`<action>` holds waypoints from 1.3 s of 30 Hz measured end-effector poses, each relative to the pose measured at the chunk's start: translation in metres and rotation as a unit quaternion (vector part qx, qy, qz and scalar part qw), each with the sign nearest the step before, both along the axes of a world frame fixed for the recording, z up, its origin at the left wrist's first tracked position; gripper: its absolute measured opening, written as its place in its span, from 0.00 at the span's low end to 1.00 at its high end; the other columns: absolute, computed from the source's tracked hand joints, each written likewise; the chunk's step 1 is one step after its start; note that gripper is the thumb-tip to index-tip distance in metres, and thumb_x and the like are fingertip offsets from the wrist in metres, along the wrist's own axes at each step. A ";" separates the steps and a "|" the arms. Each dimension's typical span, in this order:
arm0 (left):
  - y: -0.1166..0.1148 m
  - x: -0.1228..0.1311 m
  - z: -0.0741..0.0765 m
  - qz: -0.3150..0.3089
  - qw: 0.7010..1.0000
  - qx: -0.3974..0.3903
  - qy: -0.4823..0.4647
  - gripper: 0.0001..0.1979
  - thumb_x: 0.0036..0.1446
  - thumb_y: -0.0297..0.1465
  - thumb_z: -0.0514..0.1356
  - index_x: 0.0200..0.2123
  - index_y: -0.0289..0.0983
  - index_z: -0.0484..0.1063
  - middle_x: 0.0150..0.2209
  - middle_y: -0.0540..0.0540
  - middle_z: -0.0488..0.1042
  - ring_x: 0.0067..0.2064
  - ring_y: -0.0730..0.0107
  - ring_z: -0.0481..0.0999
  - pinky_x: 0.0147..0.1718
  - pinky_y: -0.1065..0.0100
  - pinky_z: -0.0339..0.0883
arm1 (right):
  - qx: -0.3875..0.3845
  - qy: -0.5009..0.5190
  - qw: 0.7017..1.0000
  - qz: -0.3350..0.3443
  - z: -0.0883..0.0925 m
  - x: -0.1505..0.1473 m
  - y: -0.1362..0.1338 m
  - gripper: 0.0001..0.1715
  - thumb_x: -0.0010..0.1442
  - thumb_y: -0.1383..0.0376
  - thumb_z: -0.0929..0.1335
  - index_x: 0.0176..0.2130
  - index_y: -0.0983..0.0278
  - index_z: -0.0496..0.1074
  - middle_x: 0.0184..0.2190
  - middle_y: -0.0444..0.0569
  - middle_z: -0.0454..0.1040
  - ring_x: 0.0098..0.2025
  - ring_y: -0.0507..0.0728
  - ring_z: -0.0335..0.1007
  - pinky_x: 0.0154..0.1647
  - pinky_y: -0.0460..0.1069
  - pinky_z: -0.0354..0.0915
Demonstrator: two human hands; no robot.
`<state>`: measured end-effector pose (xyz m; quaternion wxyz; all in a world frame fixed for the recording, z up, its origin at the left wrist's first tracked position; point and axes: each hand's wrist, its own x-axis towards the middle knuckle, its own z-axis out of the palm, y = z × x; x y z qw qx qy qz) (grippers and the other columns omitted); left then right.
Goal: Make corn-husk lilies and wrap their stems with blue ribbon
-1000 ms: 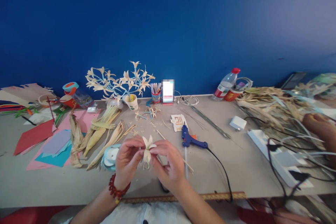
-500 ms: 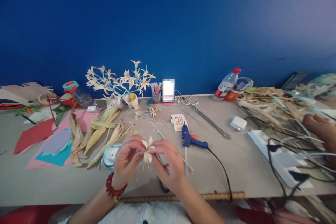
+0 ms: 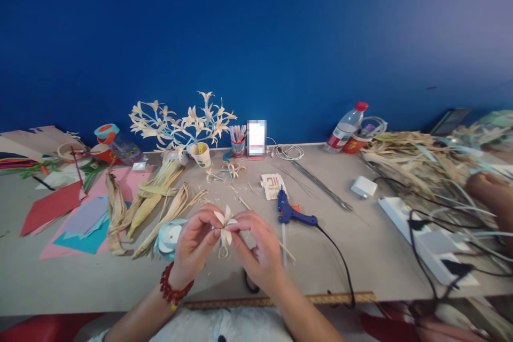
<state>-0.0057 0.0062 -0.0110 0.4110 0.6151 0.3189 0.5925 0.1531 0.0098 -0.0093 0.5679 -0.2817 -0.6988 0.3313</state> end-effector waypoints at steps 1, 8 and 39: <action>0.000 -0.001 0.000 -0.001 1.000 0.001 0.006 0.02 0.60 0.26 0.58 0.35 0.38 0.69 0.34 0.46 0.68 0.40 0.66 0.68 0.39 0.66 0.62 | 0.000 0.002 1.000 0.003 0.000 0.000 0.000 0.13 0.60 0.76 0.66 0.42 0.60 0.71 0.34 0.48 0.72 0.38 0.55 0.70 0.39 0.51 0.66; 0.000 0.000 -0.001 -0.047 0.997 -0.046 -0.035 0.02 0.62 0.28 0.56 0.35 0.37 0.67 0.35 0.46 0.65 0.37 0.67 0.66 0.36 0.68 0.60 | -0.031 0.022 0.999 0.023 -0.003 -0.001 0.000 0.10 0.61 0.74 0.66 0.40 0.60 0.70 0.33 0.47 0.71 0.36 0.54 0.69 0.37 0.50 0.65; 0.000 0.001 -0.016 -0.066 0.977 -0.155 -0.129 0.04 0.58 0.31 0.62 0.36 0.37 0.71 0.35 0.47 0.68 0.36 0.69 0.68 0.35 0.70 0.63 | 0.023 -0.031 0.999 -0.016 0.003 -0.004 0.000 0.12 0.62 0.73 0.64 0.43 0.60 0.71 0.34 0.49 0.74 0.38 0.57 0.71 0.38 0.52 0.68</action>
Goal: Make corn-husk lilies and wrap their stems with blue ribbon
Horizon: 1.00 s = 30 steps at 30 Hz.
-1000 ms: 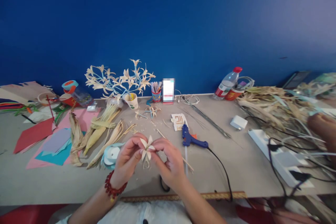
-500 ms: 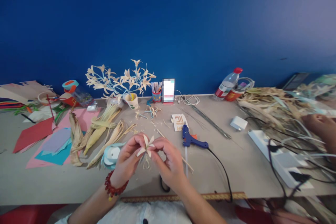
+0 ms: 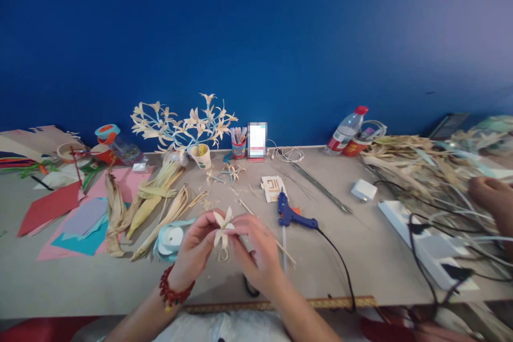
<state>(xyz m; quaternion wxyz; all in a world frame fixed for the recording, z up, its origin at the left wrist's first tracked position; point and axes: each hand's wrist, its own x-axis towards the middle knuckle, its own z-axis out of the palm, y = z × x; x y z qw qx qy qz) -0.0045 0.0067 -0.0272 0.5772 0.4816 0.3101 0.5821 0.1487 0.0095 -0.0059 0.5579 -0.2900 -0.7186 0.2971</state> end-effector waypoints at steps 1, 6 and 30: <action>0.001 -0.001 0.000 0.004 1.000 0.005 0.006 0.04 0.58 0.31 0.62 0.36 0.37 0.72 0.35 0.46 0.68 0.36 0.69 0.68 0.35 0.70 0.62 | 0.001 0.003 1.000 0.003 -0.001 0.000 0.000 0.12 0.62 0.73 0.64 0.43 0.60 0.71 0.34 0.49 0.74 0.38 0.57 0.71 0.38 0.52 0.68; 0.002 -0.001 0.001 0.013 0.999 0.030 -0.004 0.03 0.57 0.32 0.62 0.33 0.38 0.72 0.35 0.47 0.68 0.37 0.67 0.68 0.37 0.69 0.63 | -0.048 0.064 0.997 0.006 -0.007 -0.003 0.001 0.06 0.61 0.70 0.66 0.40 0.60 0.68 0.34 0.50 0.71 0.38 0.57 0.69 0.37 0.51 0.68; -0.002 0.013 -0.006 0.041 0.996 -0.029 -0.079 0.11 0.51 0.38 0.67 0.29 0.37 0.71 0.32 0.48 0.68 0.34 0.69 0.68 0.35 0.69 0.64 | -0.078 0.073 0.994 0.004 0.004 -0.012 -0.001 0.02 0.59 0.67 0.69 0.33 0.61 0.72 0.32 0.49 0.71 0.33 0.55 0.68 0.32 0.49 0.66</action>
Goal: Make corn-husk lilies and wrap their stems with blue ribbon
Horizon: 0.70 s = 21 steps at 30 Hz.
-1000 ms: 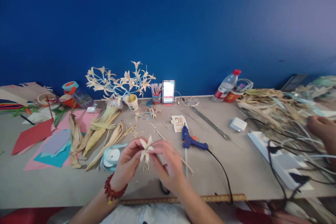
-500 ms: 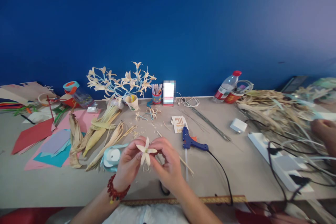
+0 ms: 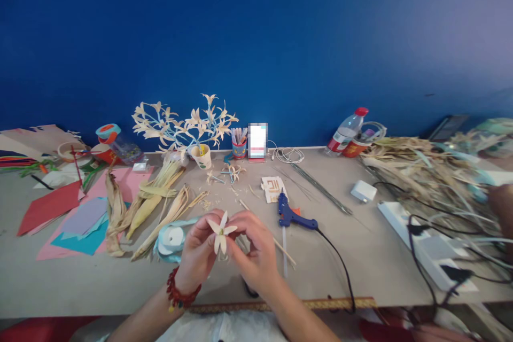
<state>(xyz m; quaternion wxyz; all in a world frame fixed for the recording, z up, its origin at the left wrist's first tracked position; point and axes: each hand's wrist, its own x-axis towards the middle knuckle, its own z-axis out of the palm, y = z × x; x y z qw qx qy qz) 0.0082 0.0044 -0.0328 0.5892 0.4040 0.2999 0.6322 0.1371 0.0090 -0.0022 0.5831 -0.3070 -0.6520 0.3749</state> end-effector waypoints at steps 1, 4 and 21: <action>0.000 0.000 0.000 0.001 1.000 -0.001 -0.002 0.11 0.51 0.38 0.67 0.29 0.37 0.71 0.32 0.48 0.68 0.34 0.69 0.68 0.35 0.69 0.64 | 0.004 -0.001 1.000 0.003 0.000 0.001 0.000 0.02 0.59 0.67 0.68 0.34 0.61 0.72 0.32 0.49 0.71 0.33 0.56 0.68 0.32 0.49 0.66; 0.000 0.000 -0.001 0.006 1.000 -0.005 -0.013 0.12 0.50 0.38 0.68 0.28 0.37 0.71 0.32 0.48 0.68 0.34 0.69 0.69 0.35 0.68 0.65 | 0.011 -0.009 0.999 0.032 -0.001 0.006 0.003 0.06 0.59 0.68 0.68 0.38 0.60 0.73 0.33 0.50 0.71 0.36 0.57 0.69 0.34 0.51 0.67; 0.003 -0.010 -0.002 -0.040 0.995 0.064 0.062 0.05 0.55 0.33 0.64 0.31 0.37 0.75 0.33 0.46 0.69 0.36 0.67 0.68 0.35 0.68 0.63 | 0.056 -0.251 0.961 0.105 0.062 0.043 0.026 0.09 0.59 0.65 0.70 0.42 0.59 0.74 0.47 0.53 0.68 0.50 0.61 0.66 0.51 0.56 0.65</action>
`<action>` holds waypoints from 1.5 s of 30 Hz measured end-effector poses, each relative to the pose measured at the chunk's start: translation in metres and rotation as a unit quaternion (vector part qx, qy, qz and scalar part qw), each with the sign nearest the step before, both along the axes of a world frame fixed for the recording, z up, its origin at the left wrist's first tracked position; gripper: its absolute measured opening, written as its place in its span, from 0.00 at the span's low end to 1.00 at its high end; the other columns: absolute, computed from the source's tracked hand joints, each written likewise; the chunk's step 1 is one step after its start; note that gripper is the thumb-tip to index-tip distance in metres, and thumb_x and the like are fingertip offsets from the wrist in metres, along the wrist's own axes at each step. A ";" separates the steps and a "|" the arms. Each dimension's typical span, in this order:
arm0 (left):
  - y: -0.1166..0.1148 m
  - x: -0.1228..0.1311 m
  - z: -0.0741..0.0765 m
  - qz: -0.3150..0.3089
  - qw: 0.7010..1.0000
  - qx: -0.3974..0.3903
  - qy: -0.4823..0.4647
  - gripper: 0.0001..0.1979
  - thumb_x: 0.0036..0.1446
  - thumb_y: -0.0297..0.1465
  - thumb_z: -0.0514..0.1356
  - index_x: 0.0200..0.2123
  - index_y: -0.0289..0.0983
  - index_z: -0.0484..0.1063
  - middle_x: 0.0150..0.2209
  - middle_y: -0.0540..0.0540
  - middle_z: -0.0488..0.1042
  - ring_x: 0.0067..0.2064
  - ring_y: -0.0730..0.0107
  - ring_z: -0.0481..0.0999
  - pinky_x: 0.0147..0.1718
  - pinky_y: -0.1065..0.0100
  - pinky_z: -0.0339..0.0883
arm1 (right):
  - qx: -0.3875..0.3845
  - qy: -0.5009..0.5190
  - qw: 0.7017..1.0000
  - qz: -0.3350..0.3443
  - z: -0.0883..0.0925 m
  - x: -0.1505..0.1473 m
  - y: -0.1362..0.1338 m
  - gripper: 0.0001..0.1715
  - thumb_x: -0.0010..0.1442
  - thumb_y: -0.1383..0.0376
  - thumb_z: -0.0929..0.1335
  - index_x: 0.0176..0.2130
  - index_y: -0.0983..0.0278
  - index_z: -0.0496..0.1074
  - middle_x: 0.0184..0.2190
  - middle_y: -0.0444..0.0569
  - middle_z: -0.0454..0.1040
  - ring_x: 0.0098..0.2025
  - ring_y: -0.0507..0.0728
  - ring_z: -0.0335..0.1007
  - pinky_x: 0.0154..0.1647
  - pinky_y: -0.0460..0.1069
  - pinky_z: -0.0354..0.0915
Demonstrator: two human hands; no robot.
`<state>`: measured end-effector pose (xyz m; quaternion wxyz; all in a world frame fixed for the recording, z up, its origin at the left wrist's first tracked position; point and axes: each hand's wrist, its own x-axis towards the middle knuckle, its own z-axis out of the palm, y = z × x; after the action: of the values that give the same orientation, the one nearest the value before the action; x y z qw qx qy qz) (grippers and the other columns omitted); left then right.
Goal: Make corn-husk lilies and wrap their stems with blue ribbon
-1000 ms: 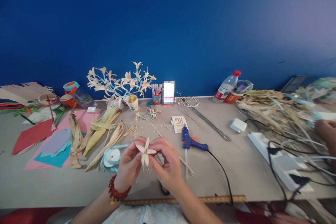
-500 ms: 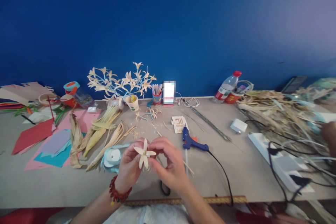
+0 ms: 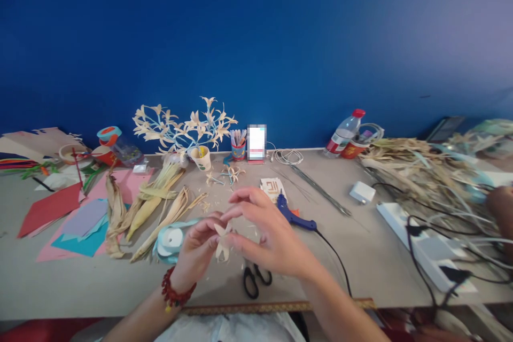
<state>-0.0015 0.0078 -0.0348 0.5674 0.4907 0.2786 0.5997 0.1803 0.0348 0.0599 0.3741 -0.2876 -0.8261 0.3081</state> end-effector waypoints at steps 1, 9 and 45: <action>0.001 -0.001 0.001 -0.005 1.000 0.007 0.009 0.05 0.55 0.32 0.65 0.31 0.37 0.75 0.33 0.46 0.69 0.36 0.67 0.68 0.36 0.67 0.63 | -0.017 -0.020 0.999 0.018 0.003 0.001 0.003 0.08 0.59 0.64 0.70 0.42 0.59 0.74 0.50 0.53 0.67 0.52 0.61 0.65 0.53 0.56 0.64; 0.003 -0.002 0.014 -0.028 0.998 0.031 0.040 0.05 0.53 0.32 0.67 0.30 0.37 0.76 0.31 0.47 0.73 0.36 0.67 0.71 0.37 0.68 0.63 | -0.129 -0.034 0.984 0.121 0.003 -0.002 0.018 0.04 0.58 0.69 0.70 0.31 0.63 0.70 0.41 0.47 0.69 0.46 0.55 0.68 0.52 0.51 0.60; 0.005 -0.006 0.000 -0.014 0.999 0.007 0.040 0.06 0.53 0.34 0.66 0.31 0.37 0.76 0.33 0.45 0.74 0.39 0.64 0.71 0.41 0.65 0.64 | -0.246 0.069 0.960 0.112 -0.016 -0.012 0.018 0.09 0.58 0.61 0.71 0.31 0.64 0.70 0.42 0.49 0.67 0.45 0.56 0.66 0.49 0.50 0.60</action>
<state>-0.0078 0.0125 -0.0346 0.5606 0.5221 0.2899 0.5737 0.1682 0.0533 0.0439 0.3105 -0.2545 -0.7241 0.5609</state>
